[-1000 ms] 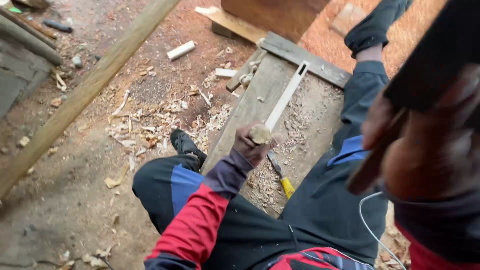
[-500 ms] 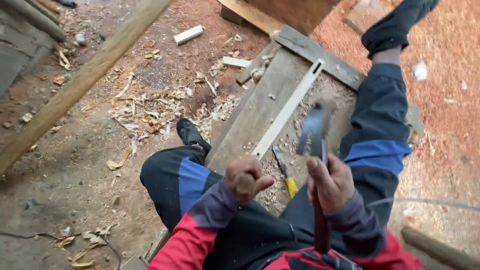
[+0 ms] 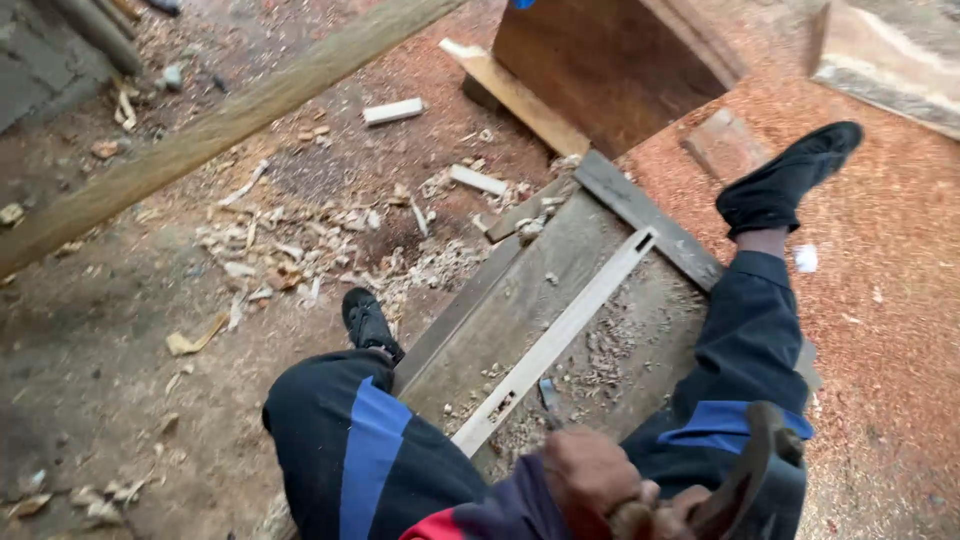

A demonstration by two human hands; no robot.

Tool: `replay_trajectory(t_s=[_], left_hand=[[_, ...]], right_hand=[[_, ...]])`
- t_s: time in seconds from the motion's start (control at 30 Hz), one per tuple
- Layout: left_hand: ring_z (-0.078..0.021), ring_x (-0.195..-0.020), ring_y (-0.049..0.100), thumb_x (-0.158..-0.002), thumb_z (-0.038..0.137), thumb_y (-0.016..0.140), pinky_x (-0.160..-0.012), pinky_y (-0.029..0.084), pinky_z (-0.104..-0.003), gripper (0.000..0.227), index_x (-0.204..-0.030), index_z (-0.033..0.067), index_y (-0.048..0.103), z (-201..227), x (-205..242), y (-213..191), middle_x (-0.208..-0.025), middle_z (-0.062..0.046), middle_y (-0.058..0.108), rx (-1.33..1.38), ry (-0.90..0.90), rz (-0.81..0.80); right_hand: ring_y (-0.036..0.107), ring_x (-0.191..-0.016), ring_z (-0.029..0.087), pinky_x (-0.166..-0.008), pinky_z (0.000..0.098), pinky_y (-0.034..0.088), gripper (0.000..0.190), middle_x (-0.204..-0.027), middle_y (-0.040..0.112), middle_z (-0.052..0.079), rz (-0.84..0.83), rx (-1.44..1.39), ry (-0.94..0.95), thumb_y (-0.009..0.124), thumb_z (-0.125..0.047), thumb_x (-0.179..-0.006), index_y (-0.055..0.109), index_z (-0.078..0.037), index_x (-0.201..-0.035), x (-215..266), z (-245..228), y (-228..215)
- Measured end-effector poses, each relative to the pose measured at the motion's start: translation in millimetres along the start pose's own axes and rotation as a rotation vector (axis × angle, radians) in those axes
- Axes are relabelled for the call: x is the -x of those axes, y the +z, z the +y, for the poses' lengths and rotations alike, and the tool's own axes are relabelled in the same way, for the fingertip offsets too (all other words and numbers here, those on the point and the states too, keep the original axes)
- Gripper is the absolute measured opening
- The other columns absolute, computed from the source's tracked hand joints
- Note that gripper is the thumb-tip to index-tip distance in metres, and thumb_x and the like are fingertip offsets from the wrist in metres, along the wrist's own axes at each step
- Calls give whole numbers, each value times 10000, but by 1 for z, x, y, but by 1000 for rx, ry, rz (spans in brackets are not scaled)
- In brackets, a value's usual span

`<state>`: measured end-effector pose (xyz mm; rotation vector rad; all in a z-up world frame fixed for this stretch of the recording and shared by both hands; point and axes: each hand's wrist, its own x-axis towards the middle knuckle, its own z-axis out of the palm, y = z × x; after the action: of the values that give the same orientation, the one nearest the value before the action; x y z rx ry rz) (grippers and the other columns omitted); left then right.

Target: Shaping a wooden furniture component using a hammer and a chisel.

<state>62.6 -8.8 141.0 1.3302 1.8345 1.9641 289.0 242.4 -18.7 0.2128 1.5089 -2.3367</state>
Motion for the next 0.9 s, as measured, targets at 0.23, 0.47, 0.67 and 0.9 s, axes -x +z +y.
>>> replay_trajectory(t_s=[0.23, 0.47, 0.67, 0.9], left_hand=[[-277, -620, 533, -852, 266, 697, -580, 383, -411, 294, -703, 108, 497, -15, 17, -5, -667, -58, 458, -44, 138, -6], [-242, -594, 498, -907, 74, 779, -588, 374, -404, 338, -713, 97, 503, -8, 41, -39, -696, -48, 476, 9, 153, -43], [-257, -653, 567, -888, -1, 784, -637, 447, -404, 237, -790, 47, 574, -7, 47, -64, -749, -75, 553, 136, 173, -61], [-260, -713, 639, -911, 36, 786, -705, 533, -410, 237, -818, 55, 569, -7, 40, -70, -761, -69, 581, 133, 107, -33]], right_hand=[[653, -742, 354, -713, 505, 553, 244, -835, 631, 203, -114, -198, -409, 697, -132, -1038, 628, 83, -1132, 22, 25, 0], [649, -593, 274, -538, 396, 538, 574, -728, 663, 201, 261, -128, -327, 636, -487, -985, 580, 75, -1089, -6, -18, 93], [552, -446, 167, -401, 292, 451, 639, -585, 600, 105, 710, -88, -69, 543, -610, -951, 584, 28, -971, -67, -76, 163], [514, -476, 106, -423, 257, 417, 667, -621, 587, 47, 742, -91, -53, 597, -621, -906, 640, 28, -1052, -98, -105, 183]])
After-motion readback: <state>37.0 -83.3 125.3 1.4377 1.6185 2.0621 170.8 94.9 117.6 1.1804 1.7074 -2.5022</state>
